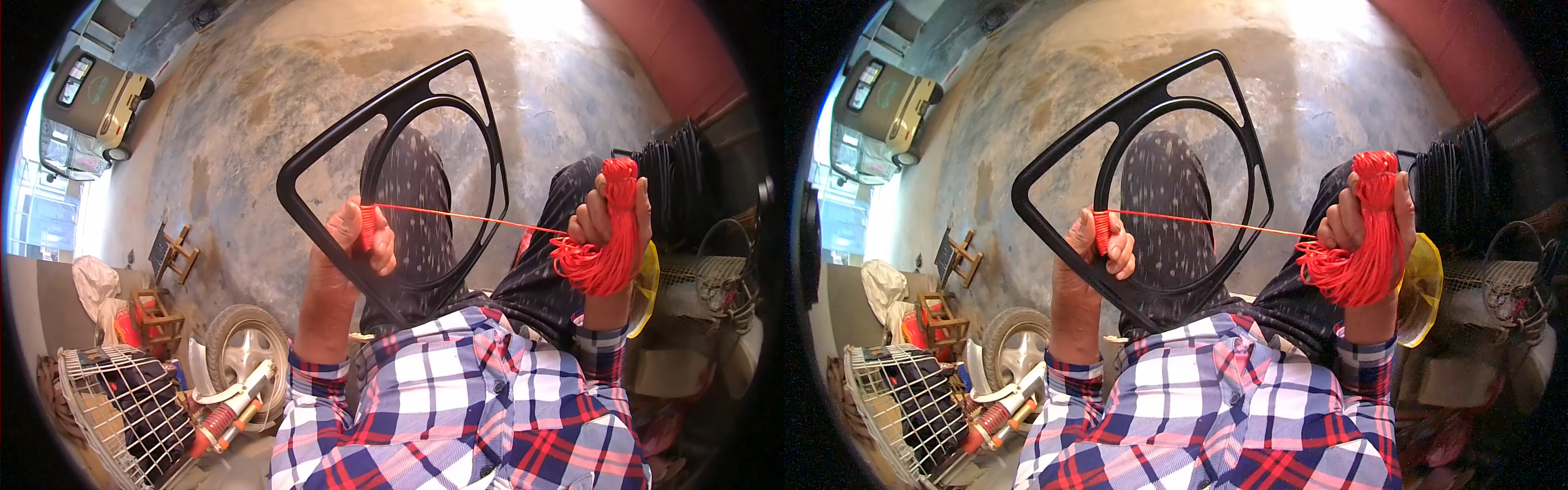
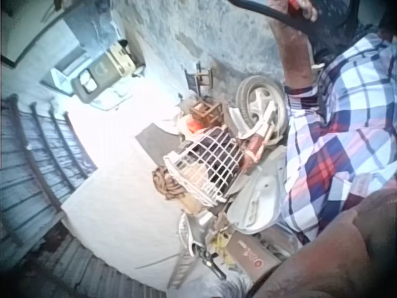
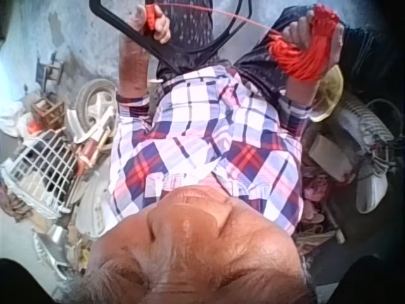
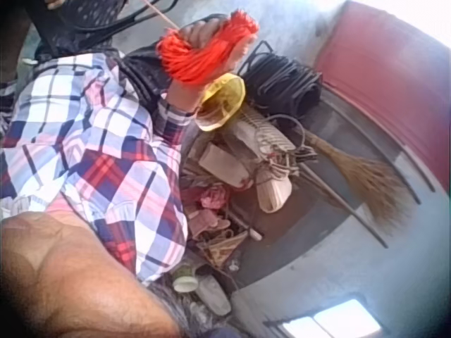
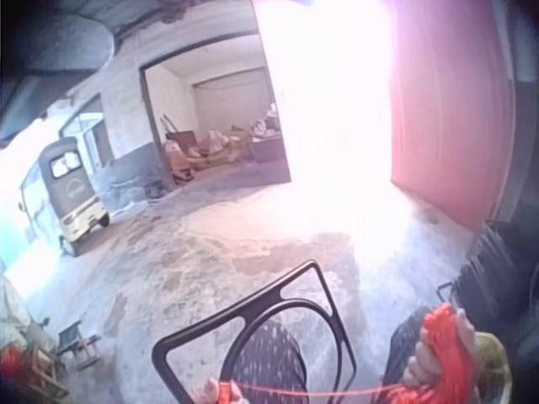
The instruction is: The person is wrapping a red rope around a black plastic furniture frame for assembly.
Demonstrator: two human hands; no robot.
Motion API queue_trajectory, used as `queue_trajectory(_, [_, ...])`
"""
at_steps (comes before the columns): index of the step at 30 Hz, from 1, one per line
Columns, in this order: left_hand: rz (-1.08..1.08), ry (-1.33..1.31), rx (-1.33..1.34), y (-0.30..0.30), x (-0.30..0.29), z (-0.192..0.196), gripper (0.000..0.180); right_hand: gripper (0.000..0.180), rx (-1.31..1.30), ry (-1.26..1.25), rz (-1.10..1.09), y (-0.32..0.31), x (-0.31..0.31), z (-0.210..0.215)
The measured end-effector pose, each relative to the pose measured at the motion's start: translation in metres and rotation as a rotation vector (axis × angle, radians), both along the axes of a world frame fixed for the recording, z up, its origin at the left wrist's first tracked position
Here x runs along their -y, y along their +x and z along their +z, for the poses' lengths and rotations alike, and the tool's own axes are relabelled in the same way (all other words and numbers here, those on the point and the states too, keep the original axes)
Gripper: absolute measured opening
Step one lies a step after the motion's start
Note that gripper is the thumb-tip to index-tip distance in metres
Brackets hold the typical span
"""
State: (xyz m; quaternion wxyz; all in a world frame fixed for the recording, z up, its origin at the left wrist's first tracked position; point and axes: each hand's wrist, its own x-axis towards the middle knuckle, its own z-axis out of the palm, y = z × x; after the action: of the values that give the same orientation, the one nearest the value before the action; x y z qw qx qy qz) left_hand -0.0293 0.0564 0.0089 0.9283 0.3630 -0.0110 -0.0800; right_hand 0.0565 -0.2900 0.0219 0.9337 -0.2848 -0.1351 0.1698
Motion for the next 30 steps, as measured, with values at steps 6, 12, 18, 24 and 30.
queue_trajectory(6, [-0.032,-0.053,0.010,0.005,-0.001,0.000,0.034,0.065,-0.022,0.015,-0.014,-0.001,0.001,0.001])
queue_trajectory(12, [-0.023,-0.149,0.029,0.005,0.001,0.001,0.038,0.065,-0.009,-0.010,-0.007,-0.003,-0.003,-0.001])
queue_trajectory(18, [0.037,-0.099,-0.010,0.005,-0.002,0.002,0.030,0.065,-0.029,0.001,0.007,-0.003,-0.006,-0.002])
queue_trajectory(24, [0.184,-0.009,-0.073,0.001,0.014,0.011,0.022,0.052,-0.113,0.061,0.056,0.024,0.004,-0.042])
queue_trajectory(30, [0.289,0.116,-0.055,-0.002,0.034,0.021,0.040,0.045,-0.160,-0.093,0.027,0.005,-0.041,-0.003])
